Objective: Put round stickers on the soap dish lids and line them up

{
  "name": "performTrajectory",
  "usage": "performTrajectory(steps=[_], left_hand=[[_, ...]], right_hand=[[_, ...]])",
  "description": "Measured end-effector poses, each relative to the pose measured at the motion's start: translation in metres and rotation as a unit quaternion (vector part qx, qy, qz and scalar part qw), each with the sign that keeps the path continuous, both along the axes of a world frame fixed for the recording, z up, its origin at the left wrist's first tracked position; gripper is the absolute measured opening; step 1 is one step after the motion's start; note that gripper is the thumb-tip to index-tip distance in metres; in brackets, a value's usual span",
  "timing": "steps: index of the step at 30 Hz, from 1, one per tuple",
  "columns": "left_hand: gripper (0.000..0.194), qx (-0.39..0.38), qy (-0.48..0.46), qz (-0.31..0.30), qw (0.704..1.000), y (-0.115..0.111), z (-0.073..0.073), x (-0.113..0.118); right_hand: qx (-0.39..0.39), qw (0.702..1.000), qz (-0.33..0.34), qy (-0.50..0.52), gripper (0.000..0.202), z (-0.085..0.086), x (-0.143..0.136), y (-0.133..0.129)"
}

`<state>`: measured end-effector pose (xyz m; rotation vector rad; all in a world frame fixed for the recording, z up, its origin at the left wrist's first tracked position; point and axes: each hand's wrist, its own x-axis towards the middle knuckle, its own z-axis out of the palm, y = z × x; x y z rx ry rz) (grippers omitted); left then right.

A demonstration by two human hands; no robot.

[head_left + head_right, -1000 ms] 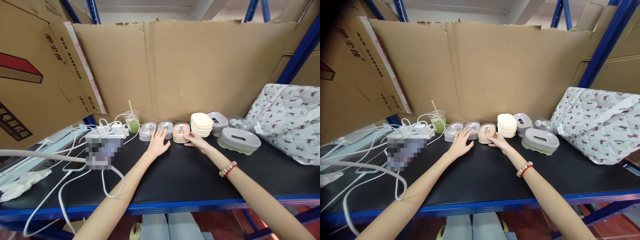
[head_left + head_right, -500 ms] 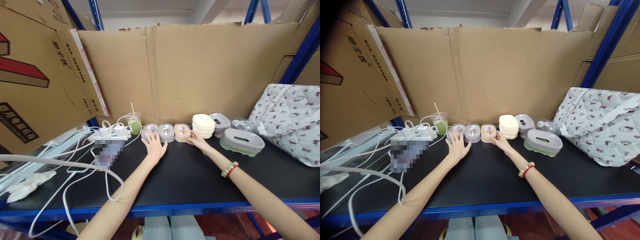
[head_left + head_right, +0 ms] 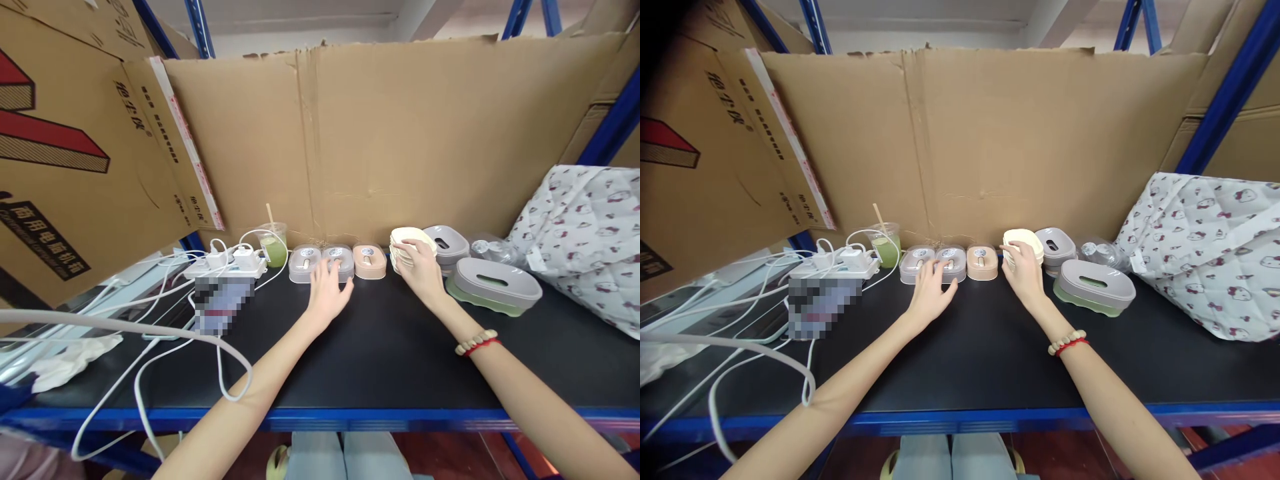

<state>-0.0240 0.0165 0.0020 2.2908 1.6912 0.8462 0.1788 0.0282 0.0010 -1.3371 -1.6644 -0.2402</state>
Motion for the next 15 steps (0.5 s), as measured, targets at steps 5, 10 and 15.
performTrajectory(steps=[5, 10, 15], left_hand=[[0.037, -0.018, -0.070, -0.091, 0.993, -0.014, -0.002, 0.013], [0.027, -0.032, -0.139, -0.119, 0.983, -0.015, -0.006, 0.015], [0.019, -0.052, -0.234, -0.102, 0.965, -0.010, -0.006, 0.015]], right_hand=[[0.020, 0.995, -0.063, -0.080, 0.037, -0.010, 0.013, 0.010], [-0.026, 0.987, -0.116, -0.107, 0.035, -0.011, 0.017, 0.012], [-0.031, 0.990, -0.106, -0.093, 0.023, -0.003, 0.018, 0.007]])
